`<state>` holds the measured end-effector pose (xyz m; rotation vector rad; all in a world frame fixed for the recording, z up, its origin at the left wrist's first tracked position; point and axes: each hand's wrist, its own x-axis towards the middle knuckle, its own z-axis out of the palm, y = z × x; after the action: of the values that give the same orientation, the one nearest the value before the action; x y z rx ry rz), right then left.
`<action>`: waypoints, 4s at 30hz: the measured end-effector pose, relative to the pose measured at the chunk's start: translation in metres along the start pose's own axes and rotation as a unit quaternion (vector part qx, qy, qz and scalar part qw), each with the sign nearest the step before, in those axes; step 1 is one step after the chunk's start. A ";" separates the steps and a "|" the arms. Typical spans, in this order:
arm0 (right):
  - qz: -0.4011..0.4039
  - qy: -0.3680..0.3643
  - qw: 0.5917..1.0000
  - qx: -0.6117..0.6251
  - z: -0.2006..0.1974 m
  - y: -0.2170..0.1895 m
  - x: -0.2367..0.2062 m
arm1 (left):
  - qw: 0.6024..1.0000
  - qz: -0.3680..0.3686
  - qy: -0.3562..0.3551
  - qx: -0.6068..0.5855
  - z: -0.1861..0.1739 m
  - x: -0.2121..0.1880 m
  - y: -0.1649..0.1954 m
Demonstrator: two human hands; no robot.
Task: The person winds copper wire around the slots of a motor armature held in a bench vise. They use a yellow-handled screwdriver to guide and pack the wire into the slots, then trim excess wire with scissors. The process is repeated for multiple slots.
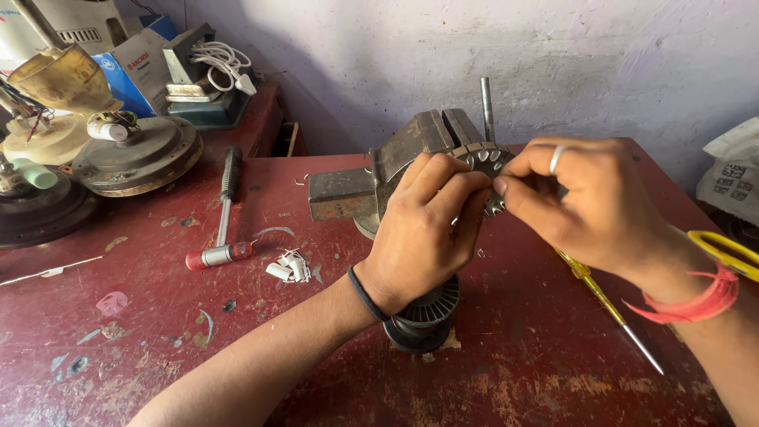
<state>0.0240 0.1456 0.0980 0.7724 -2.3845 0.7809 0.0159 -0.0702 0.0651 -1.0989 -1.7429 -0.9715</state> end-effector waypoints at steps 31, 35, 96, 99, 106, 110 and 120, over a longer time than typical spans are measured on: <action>-0.226 0.061 0.965 -0.117 0.001 -0.005 0.008 | 1.000 -0.005 -0.002 -0.015 0.000 0.000 0.002; 0.074 0.036 0.990 0.116 0.015 0.001 -0.003 | 1.000 0.006 -0.007 -0.005 -0.001 0.001 0.001; 0.076 0.020 0.983 0.167 0.009 0.001 0.002 | 1.000 -0.003 0.000 -0.012 -0.001 0.005 0.000; 0.174 -0.028 0.924 0.340 0.003 0.005 0.008 | 1.000 -0.021 0.010 -0.011 -0.001 0.005 -0.001; -0.276 0.079 0.947 -0.145 -0.020 -0.017 0.015 | 0.999 -0.029 0.017 -0.021 -0.001 0.005 -0.001; -0.298 0.071 0.937 -0.169 -0.018 -0.021 0.015 | 0.999 -0.028 0.017 -0.021 -0.001 0.005 0.000; 0.034 -0.007 0.996 0.083 0.009 0.003 0.007 | 1.000 -0.018 0.003 -0.020 0.000 0.006 0.000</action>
<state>0.0142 0.1397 0.0953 0.7655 -2.3913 1.0149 0.0148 -0.0687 0.0708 -1.0922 -1.7502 -1.0350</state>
